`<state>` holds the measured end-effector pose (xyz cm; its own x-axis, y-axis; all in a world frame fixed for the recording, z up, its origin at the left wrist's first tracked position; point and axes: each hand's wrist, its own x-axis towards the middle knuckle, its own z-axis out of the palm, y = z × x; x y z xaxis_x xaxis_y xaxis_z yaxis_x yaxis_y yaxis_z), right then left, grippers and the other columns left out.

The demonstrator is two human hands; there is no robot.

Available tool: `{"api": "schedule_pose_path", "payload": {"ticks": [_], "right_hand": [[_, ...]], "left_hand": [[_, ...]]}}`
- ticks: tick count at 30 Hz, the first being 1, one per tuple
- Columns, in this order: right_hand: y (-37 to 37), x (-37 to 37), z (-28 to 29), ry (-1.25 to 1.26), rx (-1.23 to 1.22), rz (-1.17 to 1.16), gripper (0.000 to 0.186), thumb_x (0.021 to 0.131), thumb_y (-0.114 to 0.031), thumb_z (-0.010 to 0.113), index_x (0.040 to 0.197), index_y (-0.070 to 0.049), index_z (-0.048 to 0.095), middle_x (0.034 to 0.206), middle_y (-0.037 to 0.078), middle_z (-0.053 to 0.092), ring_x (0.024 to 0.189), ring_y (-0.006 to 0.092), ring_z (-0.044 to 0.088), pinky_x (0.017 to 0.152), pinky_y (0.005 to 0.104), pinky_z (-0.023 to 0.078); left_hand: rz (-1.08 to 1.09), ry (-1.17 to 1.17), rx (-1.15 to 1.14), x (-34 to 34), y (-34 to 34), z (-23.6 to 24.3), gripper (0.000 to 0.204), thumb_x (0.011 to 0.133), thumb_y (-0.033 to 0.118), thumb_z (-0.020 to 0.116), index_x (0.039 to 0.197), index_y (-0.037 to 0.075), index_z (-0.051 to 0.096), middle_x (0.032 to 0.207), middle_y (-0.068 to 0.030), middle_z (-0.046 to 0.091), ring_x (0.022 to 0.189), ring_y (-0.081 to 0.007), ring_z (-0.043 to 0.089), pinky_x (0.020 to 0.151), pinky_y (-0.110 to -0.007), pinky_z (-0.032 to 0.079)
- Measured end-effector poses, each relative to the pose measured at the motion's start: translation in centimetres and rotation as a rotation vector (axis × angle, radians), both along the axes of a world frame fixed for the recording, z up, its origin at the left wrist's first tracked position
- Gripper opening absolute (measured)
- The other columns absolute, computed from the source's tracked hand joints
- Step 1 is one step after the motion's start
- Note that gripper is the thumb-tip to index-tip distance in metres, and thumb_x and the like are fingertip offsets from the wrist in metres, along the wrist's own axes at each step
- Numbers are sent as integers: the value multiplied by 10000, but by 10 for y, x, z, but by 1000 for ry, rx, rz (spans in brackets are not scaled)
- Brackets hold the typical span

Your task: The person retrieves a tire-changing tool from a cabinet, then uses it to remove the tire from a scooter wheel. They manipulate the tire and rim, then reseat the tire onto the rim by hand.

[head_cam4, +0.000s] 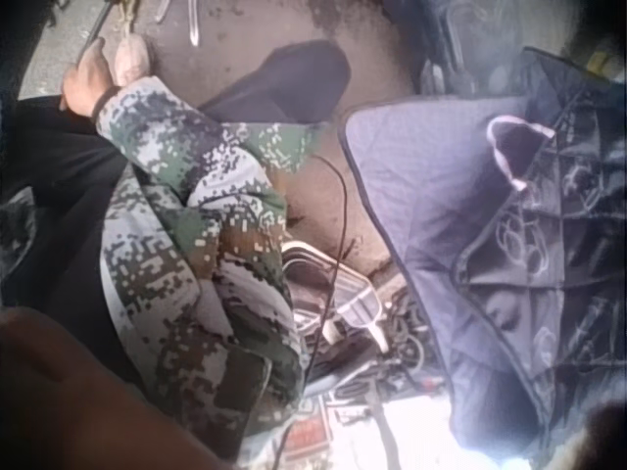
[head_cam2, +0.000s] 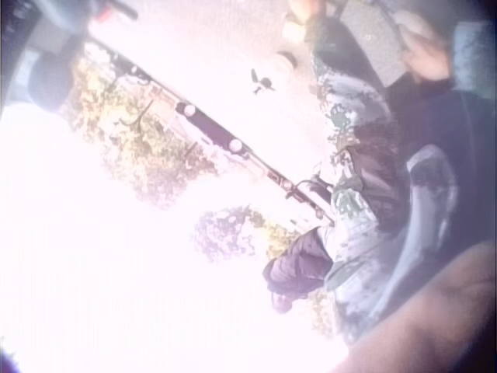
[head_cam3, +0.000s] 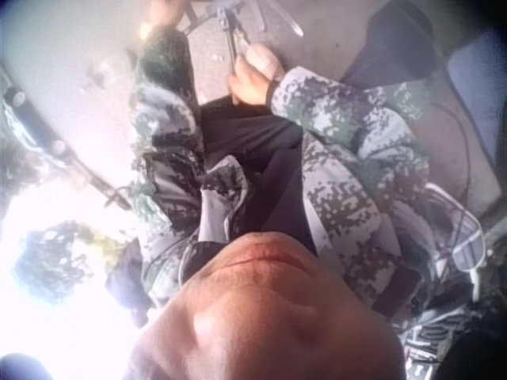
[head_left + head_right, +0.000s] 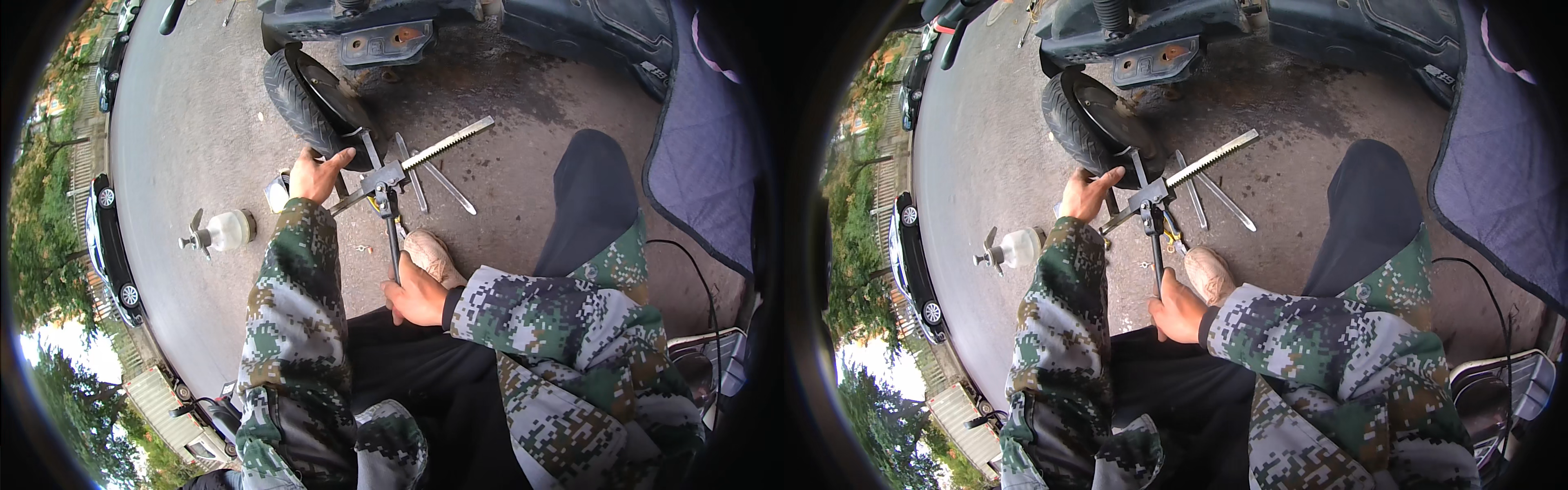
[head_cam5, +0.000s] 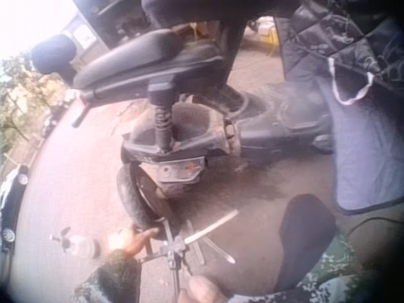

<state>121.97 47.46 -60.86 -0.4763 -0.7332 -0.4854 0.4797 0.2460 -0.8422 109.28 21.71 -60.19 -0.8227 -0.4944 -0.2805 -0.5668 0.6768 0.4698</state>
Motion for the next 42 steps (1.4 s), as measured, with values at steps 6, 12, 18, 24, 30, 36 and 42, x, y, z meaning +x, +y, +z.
{"api": "schedule_pose_path", "payload": {"ticks": [6, 12, 18, 24, 30, 36, 42], "right_hand": [[1, -5, -3, -27, -7, 2, 214, 1061, -128, 519, 1106, 14, 365, 757, 125, 646, 558, 224, 687, 564, 373, 563], [7, -17, 3, -46, 55, 64, 194, 1046, -104, 514, 1132, 3, 376, 752, 106, 622, 529, 214, 659, 539, 360, 550], [73, -80, 26, -75, -9, 173, 156, 1009, -130, 617, 1097, -42, 522, 729, 17, 541, 482, 118, 531, 440, 313, 420], [118, -170, 52, 547, 332, 82, 276, 915, -195, 747, 1065, 36, 724, 738, 90, 680, 690, 149, 618, 655, 342, 479], [154, -153, 61, 379, 274, -49, 275, 924, -135, 752, 1085, 84, 705, 769, 70, 692, 699, 85, 560, 643, 299, 439], [181, -133, 112, 277, 370, 61, 236, 959, -144, 737, 1049, 73, 714, 716, 17, 615, 679, 60, 508, 614, 272, 403], [166, -128, 134, 824, 649, 411, 291, 916, -253, 754, 999, 25, 747, 751, 237, 666, 736, 429, 675, 686, 489, 504]], "left_hand": [[-138, -314, 222, 65, -12, 3, 783, 836, 632, 846, 1116, -91, 739, 944, -160, 740, 907, -237, 693, 838, -363, 532], [-296, -232, -114, 87, -22, -16, 654, 847, 620, 826, 1016, -12, 812, 715, -190, 714, 702, -341, 735, 732, -457, 571], [-244, -187, -253, 88, -13, -16, 551, 918, 582, 764, 1002, 40, 817, 733, -193, 721, 691, -343, 728, 721, -454, 572], [-306, -40, -344, 94, -1, -19, 466, 944, 527, 754, 900, 64, 770, 709, -177, 704, 690, -367, 716, 699, -474, 569], [-337, -57, -493, 107, 2, -4, 385, 921, 453, 791, 852, 78, 741, 681, -124, 687, 663, -334, 709, 675, -438, 569], [-522, -18, -483, 109, 17, 56, 293, 835, 387, 838, 839, 102, 771, 689, -118, 698, 666, -321, 713, 651, -435, 566], [-635, -114, -581, 101, 36, 95, 370, 789, 457, 844, 809, 92, 788, 672, -109, 700, 664, -321, 716, 661, -442, 576]]}}
